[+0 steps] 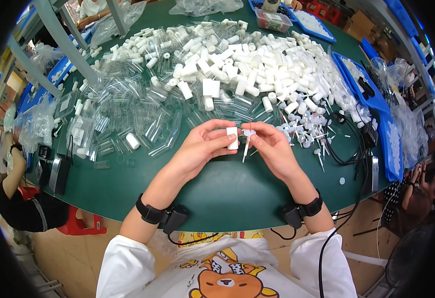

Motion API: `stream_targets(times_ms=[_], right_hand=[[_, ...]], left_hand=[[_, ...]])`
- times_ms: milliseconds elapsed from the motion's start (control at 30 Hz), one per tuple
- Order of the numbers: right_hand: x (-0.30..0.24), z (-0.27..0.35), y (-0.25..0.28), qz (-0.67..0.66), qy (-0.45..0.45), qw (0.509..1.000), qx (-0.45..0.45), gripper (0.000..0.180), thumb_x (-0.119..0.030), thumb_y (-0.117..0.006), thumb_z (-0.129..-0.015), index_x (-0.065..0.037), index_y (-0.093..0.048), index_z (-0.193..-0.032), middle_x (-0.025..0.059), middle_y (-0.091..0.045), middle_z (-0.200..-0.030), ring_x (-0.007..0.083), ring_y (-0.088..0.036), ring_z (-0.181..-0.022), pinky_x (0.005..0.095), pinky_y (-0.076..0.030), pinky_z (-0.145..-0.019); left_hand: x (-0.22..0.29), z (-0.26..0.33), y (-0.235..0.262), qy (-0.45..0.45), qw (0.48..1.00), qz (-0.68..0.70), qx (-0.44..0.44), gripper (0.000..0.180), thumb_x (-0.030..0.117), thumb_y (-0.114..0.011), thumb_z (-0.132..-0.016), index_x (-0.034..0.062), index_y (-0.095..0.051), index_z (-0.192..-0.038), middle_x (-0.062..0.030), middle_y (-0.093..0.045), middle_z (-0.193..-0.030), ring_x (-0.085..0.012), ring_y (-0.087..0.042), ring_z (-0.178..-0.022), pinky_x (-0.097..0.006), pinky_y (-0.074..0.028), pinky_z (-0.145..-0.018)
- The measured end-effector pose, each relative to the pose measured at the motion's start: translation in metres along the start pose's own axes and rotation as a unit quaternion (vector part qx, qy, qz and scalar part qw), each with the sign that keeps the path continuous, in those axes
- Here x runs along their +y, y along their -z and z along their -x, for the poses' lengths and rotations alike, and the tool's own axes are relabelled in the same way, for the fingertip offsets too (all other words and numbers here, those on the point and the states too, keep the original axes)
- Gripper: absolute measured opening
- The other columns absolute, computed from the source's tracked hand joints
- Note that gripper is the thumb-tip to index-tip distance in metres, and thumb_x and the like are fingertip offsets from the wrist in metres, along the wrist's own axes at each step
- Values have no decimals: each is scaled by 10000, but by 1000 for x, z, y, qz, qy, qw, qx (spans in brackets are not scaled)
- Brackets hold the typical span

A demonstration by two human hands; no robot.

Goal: The recorder is assembling small electronic components by inserting a white plastic sleeve over a motor and inserting a small white plastic gear piece.

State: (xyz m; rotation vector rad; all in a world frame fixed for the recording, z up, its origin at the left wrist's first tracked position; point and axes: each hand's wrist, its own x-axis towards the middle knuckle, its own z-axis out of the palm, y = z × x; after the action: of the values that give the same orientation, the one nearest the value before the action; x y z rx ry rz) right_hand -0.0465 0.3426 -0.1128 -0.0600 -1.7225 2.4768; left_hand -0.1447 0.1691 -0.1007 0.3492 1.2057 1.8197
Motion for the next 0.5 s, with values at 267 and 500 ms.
stream_targets(times_ms=[267,500], right_hand=[[5,1,-2,215,151,965,-2,239,-32,-586,-875,4,-604,-1111,92,-584,-1145,145,-551,-1019,277,-453,-841],[4,2,-4,185,93,978,-6,233,-36,-587,-872,-16,-620,-1102,87,-592,-1111,144,-562,-967,272,-448,-826]], left_hand=[[-6,2,-8,0,998,-66,12,283,25,-625,-846,-37,-544,-1110,-130,-659,-972,-169,-660,-845,-278,-563,-751],[-4,4,-5,-10,999,-50,13,303,47,-620,-853,-53,-554,-1132,-129,-649,-1000,-172,-651,-889,-278,-565,-763]])
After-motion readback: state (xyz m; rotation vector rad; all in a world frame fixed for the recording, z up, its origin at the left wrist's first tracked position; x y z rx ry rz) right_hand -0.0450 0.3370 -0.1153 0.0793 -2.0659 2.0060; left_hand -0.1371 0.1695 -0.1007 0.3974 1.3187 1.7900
